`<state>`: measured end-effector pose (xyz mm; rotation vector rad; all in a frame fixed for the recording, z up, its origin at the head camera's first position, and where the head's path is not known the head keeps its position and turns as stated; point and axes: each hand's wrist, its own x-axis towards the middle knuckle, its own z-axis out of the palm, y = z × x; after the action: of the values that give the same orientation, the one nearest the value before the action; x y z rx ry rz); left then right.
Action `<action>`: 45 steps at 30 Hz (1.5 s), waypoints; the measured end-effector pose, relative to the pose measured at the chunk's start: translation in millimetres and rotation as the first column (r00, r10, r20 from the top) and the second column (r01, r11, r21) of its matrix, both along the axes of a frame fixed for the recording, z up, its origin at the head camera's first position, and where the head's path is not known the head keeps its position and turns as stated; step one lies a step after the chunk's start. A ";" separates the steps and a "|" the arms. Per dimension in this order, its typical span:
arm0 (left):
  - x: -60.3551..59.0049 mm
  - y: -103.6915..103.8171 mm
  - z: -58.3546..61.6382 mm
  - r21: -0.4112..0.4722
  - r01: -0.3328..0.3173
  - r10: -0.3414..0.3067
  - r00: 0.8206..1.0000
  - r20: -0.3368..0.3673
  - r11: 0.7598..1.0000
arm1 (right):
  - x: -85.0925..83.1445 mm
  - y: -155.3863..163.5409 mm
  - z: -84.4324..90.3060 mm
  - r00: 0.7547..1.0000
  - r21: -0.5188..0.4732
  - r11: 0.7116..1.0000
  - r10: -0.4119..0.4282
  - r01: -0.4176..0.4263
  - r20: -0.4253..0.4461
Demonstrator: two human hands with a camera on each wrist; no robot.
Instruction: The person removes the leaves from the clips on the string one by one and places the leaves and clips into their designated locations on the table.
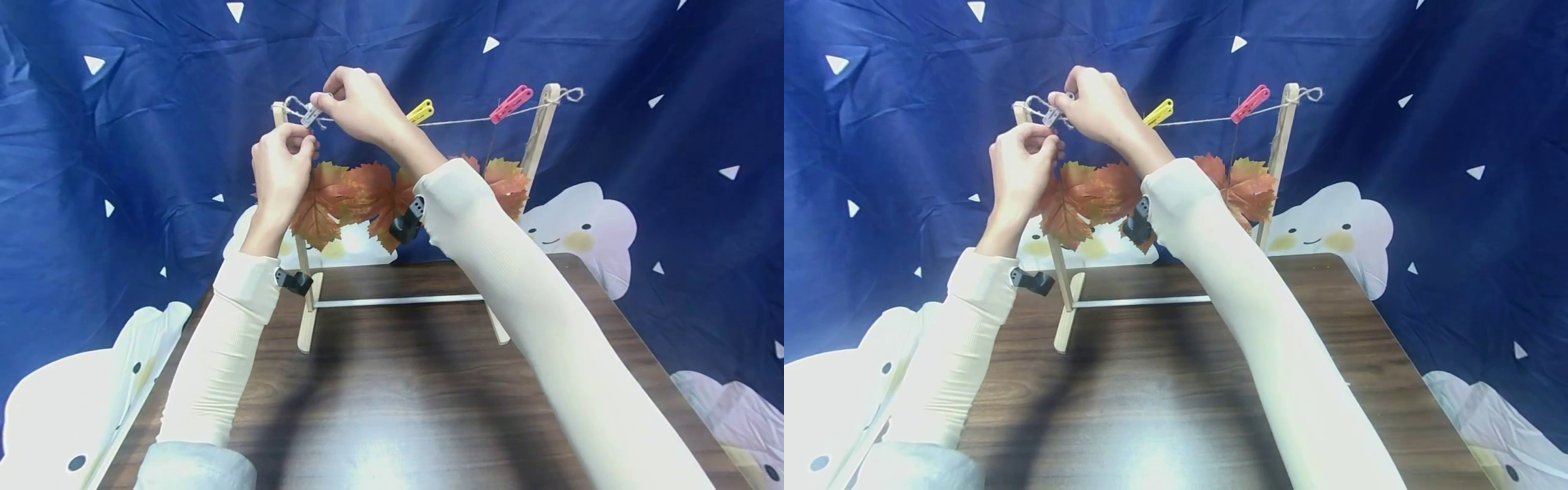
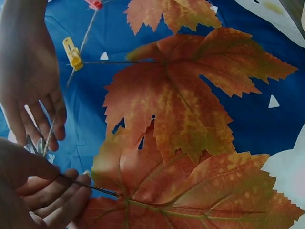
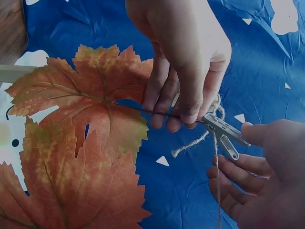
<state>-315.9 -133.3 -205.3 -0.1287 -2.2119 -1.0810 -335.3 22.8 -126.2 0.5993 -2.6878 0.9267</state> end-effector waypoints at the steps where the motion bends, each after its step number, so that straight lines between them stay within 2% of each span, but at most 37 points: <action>1: -0.3 -0.1 -0.4 0.006 0.001 -0.001 1.000 -0.003 1.000 | -0.3 -0.3 -0.2 1.000 -0.012 1.000 -0.003 0.003 0.004; 11: -1.1 0.5 -1.5 0.040 0.025 -0.024 1.000 -0.017 0.999 | -1.8 -3.9 -1.6 1.000 -0.084 0.996 -0.027 0.026 -0.005; 24: -2.7 -1.7 -4.1 0.049 0.049 -0.049 0.999 -0.020 0.998 | -1.0 -6.6 -6.0 0.997 -0.119 0.992 -0.055 0.049 -0.046; 38: -2.6 -3.6 -3.7 0.070 0.057 -0.056 0.998 -0.028 0.996 | -1.4 -3.7 -7.1 0.986 -0.217 0.975 -0.083 0.050 -0.146; 45: -2.1 -2.9 -3.5 0.070 0.056 -0.054 0.998 -0.024 0.996 | -1.6 0.2 -5.7 0.981 -0.278 0.959 -0.108 0.060 -0.161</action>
<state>-318.0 -136.2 -208.8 -0.1702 -2.1588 -1.1812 -336.9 23.0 -131.8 0.4777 -2.3575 1.1371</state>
